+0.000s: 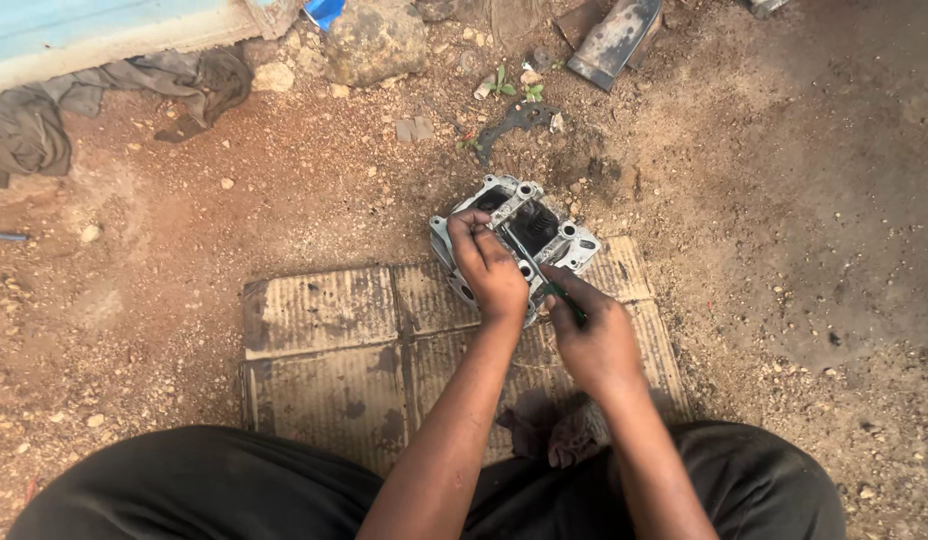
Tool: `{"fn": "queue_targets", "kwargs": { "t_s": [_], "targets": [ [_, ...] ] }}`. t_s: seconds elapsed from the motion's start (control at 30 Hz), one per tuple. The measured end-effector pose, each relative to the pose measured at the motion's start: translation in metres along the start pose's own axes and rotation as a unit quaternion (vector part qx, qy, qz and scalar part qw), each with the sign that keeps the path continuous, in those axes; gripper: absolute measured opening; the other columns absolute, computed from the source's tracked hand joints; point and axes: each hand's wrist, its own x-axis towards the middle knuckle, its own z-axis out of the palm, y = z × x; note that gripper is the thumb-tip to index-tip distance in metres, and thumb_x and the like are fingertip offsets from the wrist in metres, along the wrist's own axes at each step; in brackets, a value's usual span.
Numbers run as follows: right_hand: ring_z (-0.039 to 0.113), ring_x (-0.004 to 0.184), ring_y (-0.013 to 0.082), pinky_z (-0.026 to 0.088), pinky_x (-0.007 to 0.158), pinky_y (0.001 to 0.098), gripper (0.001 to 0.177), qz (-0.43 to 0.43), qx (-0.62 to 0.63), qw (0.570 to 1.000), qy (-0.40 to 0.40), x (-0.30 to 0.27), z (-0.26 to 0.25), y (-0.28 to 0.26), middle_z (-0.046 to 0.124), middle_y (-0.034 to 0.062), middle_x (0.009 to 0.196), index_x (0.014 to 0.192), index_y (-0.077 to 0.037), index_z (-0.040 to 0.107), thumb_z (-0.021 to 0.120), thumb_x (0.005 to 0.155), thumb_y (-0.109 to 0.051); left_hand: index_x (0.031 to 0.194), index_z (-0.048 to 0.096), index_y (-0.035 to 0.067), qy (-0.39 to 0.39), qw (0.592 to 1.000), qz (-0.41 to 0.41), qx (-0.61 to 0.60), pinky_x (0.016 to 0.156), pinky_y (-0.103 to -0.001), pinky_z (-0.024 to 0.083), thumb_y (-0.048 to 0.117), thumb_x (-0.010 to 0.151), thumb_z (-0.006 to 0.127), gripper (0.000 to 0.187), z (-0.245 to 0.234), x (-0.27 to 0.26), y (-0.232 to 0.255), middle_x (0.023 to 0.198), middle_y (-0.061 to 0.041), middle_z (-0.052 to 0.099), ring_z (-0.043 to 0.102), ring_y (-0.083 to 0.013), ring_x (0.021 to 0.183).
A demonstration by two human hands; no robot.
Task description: The person scrapes residue from an engine component using a flat-head tool and wipes the surface with a dark cloth while seated on the ground.
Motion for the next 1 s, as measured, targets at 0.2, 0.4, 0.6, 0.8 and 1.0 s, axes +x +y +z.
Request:
{"fn": "queue_targets", "kwargs": {
  "t_s": [0.2,0.4,0.6,0.8,1.0],
  "targets": [
    [0.074,0.085,0.0297,0.057,0.078,0.0389,0.040,-0.055,-0.091,0.991,0.082,-0.015,0.025,-0.020,0.075,0.0235,0.103,0.131,-0.011,0.072,0.064,0.093,-0.008,0.106,0.050,0.003,-0.007,0.995,-0.096,0.019,0.072,-0.034,0.042,0.003,0.098,0.032,0.019,-0.005,0.003,0.004,0.090,-0.007,0.046,0.043,-0.0196,0.075],
    [0.075,0.081,0.0259,0.057,0.079,0.0371,0.043,0.015,-0.019,1.000,-0.008,-0.007,0.003,-0.008,0.078,0.0194,0.104,0.134,-0.016,0.068,0.063,0.091,-0.013,0.116,0.052,-0.001,-0.039,0.989,0.100,0.100,0.096,-0.044,0.046,0.003,0.098,0.039,0.022,-0.014,0.007,0.006,0.108,-0.018,0.059,0.059,-0.0319,0.103],
    [0.073,0.094,0.0190,0.055,0.089,0.0335,0.039,0.024,0.019,0.998,-0.063,0.006,-0.013,0.009,0.081,0.0155,0.106,0.131,-0.015,0.071,0.067,0.092,-0.017,0.115,0.054,0.000,-0.024,0.993,0.059,0.095,0.099,-0.044,0.046,0.000,0.094,0.039,0.026,-0.010,0.004,0.006,0.109,-0.017,0.060,0.061,-0.0332,0.107],
    [0.074,0.099,0.0189,0.054,0.090,0.0330,0.038,-0.028,0.019,0.998,-0.047,0.007,-0.012,0.004,0.079,0.0155,0.112,0.131,-0.012,0.070,0.066,0.094,-0.015,0.117,0.055,-0.001,-0.025,0.994,0.049,0.089,0.099,-0.043,0.047,-0.002,0.091,0.038,0.031,-0.008,0.004,0.012,0.111,-0.015,0.063,0.063,-0.0307,0.107],
    [0.076,0.085,0.0341,0.058,0.079,0.0411,0.040,-0.005,-0.078,0.996,0.039,-0.009,0.008,-0.017,0.076,0.0227,0.099,0.132,-0.018,0.070,0.065,0.093,-0.014,0.116,0.062,0.000,-0.046,0.991,0.082,0.089,0.089,-0.043,0.053,-0.004,0.093,0.042,0.030,-0.016,0.009,0.020,0.107,-0.014,0.069,0.068,-0.0280,0.097]
  ]
}}
